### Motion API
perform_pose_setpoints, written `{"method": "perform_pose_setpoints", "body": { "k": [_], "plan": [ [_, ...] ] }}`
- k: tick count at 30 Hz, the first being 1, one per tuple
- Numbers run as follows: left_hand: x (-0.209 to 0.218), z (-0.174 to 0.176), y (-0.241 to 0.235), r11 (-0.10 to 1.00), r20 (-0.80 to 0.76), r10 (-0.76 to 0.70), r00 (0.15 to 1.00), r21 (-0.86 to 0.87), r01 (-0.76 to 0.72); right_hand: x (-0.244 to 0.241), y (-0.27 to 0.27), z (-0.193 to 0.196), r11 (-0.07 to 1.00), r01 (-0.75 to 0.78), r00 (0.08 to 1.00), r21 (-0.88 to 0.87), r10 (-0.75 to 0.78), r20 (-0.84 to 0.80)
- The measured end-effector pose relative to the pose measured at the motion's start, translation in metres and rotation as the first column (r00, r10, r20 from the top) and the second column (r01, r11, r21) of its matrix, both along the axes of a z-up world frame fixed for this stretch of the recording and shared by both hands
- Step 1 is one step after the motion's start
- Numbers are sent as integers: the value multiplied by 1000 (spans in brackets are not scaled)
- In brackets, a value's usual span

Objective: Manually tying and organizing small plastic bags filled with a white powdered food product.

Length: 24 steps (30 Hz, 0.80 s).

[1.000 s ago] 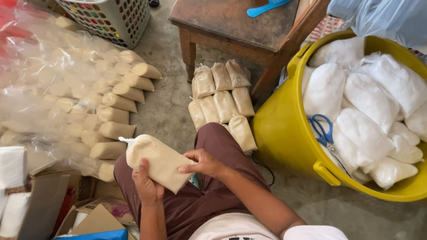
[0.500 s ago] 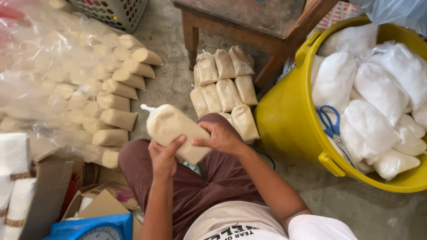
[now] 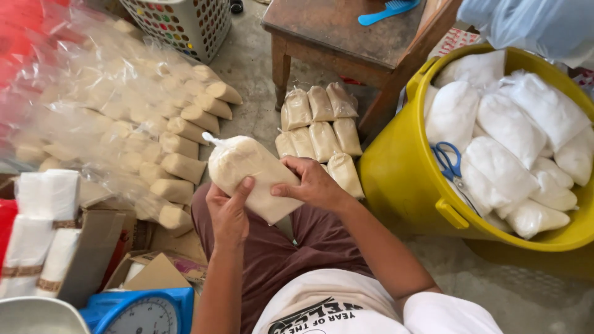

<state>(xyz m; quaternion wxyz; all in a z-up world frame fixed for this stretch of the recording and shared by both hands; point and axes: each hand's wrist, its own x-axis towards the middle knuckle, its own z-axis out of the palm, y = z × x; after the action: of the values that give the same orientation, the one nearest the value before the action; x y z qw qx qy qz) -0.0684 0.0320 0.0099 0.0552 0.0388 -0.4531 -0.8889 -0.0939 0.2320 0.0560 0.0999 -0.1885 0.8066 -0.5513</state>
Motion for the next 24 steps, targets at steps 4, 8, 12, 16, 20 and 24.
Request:
{"method": "perform_pose_setpoints", "body": {
  "k": [4, 8, 12, 16, 20, 24],
  "plan": [
    [2, 22, 4, 988, -49, -88, 995, -134, 81, 10, 5, 9, 983, 41, 999, -181, -41, 8],
    [-5, 24, 11, 914, 12, -176, 984, -370, 168, 7, 8, 3, 969, 163, 985, -185, -170, -23],
    [-21, 10, 21, 937, -1, -144, 990, -322, 136, -5, 19, 5, 973, 187, 982, -134, -182, 50],
    [-24, -7, 11, 957, -32, -88, 996, -281, 75, -12, 13, 15, 987, 37, 998, -158, -43, -34],
    [-18, 7, 1, 977, -87, -152, 984, -161, 137, -16, 10, 15, 978, 38, 995, -205, -57, -85],
    [-10, 21, -1, 977, -112, -119, 987, -189, 97, -24, 14, 24, 962, 8, 999, -272, 6, 50]
  ]
}}
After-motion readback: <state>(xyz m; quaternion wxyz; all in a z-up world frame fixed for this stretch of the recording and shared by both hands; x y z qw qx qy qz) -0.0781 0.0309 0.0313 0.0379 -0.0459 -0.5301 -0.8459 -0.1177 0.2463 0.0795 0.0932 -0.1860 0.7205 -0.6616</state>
